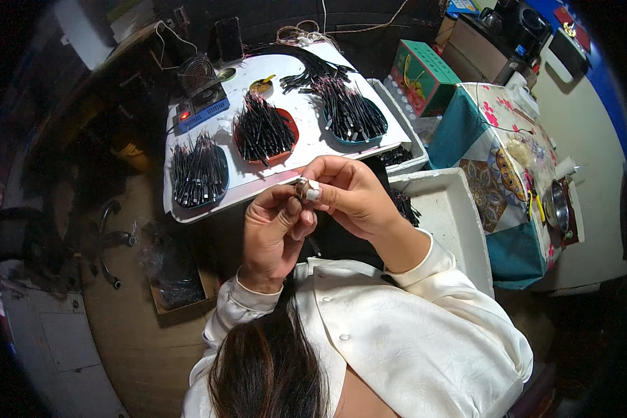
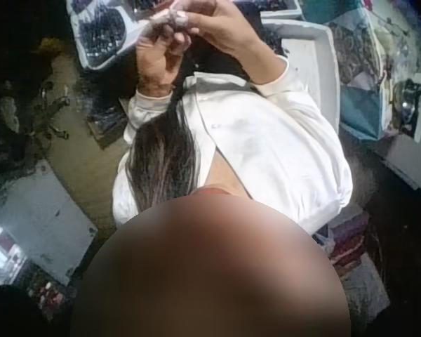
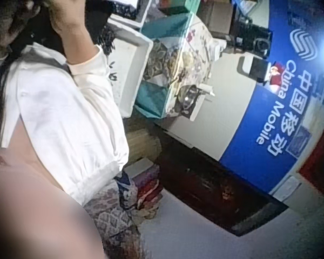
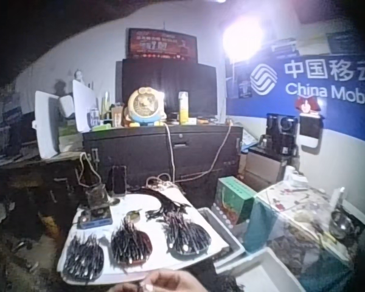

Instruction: The person sits on the floor and repeatedly picks up black wire components from bowls on a low table. They attach small white cylindrical pieces to the wire ends by hand, then place the finished units into a white tray. The process is repeated continuously throughout the clip.

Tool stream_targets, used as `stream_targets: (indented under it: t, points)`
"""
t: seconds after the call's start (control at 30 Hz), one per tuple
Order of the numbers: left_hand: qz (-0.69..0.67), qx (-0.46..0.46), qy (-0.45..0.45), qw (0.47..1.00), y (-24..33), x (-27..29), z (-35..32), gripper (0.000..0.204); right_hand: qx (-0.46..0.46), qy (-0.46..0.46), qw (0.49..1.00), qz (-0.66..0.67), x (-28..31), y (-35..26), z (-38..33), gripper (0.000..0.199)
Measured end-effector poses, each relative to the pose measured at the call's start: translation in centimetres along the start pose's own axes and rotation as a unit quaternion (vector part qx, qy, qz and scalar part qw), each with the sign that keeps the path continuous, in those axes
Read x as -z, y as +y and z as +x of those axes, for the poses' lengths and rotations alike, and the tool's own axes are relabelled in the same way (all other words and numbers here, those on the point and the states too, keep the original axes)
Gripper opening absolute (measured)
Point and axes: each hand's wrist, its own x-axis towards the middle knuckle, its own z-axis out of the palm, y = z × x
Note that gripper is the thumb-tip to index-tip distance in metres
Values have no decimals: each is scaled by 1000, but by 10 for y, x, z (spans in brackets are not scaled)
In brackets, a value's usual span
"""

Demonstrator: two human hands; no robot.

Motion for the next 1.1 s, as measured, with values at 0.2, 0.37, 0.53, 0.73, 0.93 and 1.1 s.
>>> stream_targets:
  t: [0.2,0.37,0.53,0.73,0.93,1.1]
  points:
    - [9,79,-14,997,8,2,-2,17,14,-14,988,-151,3,-11,2,18]
    - [21,61,4,998,5,1,-2,17,-6,-27,993,-112,11,-8,1,19]
    - [45,28,32,998,-3,3,-1,17,-49,-10,999,-17,17,0,0,18]
    - [19,82,22,996,-2,11,6,18,-18,9,987,-159,23,-11,1,16]
    - [32,84,32,995,-4,14,10,17,-24,16,993,-113,27,-7,4,16]
    - [278,-11,83,957,-9,8,6,17,-109,35,993,13,34,1,2,11]
